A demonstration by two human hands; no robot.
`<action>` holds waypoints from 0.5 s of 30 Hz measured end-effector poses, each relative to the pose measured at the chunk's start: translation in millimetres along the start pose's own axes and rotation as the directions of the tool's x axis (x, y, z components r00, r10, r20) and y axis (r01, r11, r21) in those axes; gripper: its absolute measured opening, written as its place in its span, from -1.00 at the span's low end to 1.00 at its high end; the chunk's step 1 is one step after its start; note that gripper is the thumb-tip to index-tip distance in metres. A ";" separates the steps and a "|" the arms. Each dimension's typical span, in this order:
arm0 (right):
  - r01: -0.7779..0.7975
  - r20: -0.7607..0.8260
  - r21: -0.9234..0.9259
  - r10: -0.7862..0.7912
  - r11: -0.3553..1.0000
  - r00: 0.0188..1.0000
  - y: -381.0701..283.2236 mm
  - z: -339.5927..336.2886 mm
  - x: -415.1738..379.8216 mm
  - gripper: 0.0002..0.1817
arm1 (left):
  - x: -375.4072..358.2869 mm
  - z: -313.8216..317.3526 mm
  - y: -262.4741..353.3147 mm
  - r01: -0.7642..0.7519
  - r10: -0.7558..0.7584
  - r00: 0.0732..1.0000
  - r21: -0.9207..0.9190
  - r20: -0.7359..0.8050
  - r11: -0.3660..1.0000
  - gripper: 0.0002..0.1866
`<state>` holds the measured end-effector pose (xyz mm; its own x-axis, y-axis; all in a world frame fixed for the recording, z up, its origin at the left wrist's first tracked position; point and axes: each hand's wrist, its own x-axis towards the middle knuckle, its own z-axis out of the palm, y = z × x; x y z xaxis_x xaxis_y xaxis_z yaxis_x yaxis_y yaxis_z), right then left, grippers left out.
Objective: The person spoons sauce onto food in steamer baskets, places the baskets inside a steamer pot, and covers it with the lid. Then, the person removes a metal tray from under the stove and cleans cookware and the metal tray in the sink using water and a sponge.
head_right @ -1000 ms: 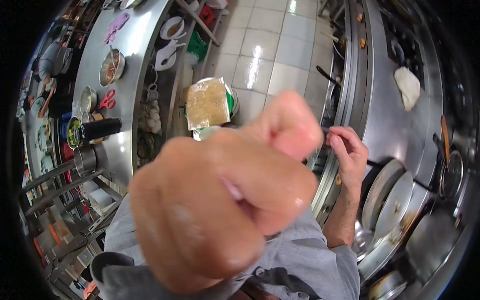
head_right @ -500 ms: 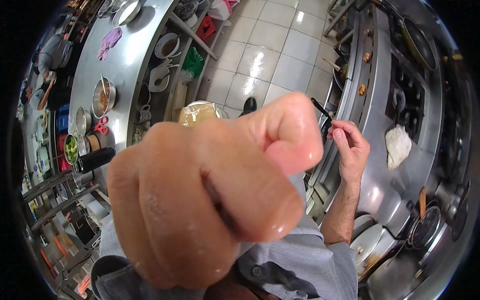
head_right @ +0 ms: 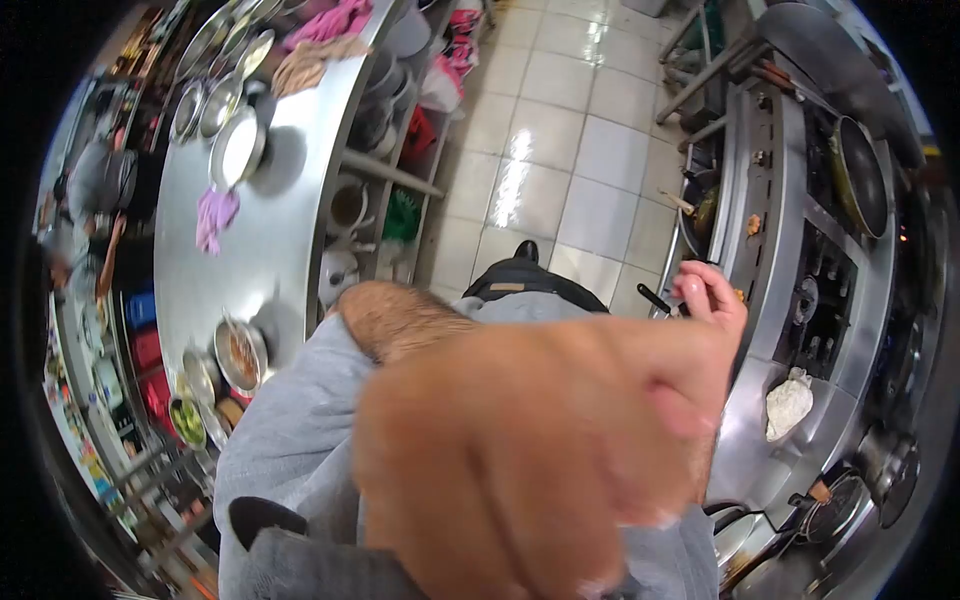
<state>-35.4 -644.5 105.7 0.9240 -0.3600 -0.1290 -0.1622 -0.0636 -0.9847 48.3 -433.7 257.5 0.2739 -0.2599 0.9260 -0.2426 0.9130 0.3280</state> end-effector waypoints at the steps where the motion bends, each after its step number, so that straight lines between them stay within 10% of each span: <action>1: -0.108 -0.023 0.032 0.109 0.994 0.994 -18.8 14.1 10.0 -0.81 | 6.0 -17.4 -2.1 -0.013 0.014 0.999 -0.015 0.029 1.000 -0.55; 2: -0.040 -0.062 0.014 0.041 0.999 0.997 -16.5 21.8 20.3 -0.81 | 2.8 -25.4 -9.4 -0.079 0.080 0.983 0.007 -0.166 0.997 -0.58; 5: 0.019 0.046 -0.008 -0.019 1.000 0.999 -25.8 31.5 60.1 -0.76 | 25.2 -81.1 -7.5 -0.027 0.032 0.998 0.097 -0.056 0.995 -0.65; 9: -0.013 0.079 -0.021 0.015 1.000 0.997 -24.7 42.2 111.4 -0.75 | 34.3 -105.0 -35.6 0.105 -0.003 0.835 0.153 -0.550 0.983 -0.70; 12: -0.064 0.048 -0.008 0.064 0.998 0.997 -12.6 42.6 153.8 -0.75 | 44.0 -163.0 -65.9 0.133 -0.133 0.989 -0.007 -0.066 0.991 -0.66; 15: -0.117 0.048 0.002 0.116 0.993 0.992 -12.3 37.8 207.1 -0.76 | 59.5 -206.3 -93.3 0.197 -0.160 0.942 -0.097 0.294 0.976 -0.63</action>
<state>171.1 -683.1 86.6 0.9144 -0.3198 -0.2482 -0.2681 -0.0188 -0.9632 279.2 -469.5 243.4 0.0229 -0.4840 0.8748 -0.0925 0.8702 0.4839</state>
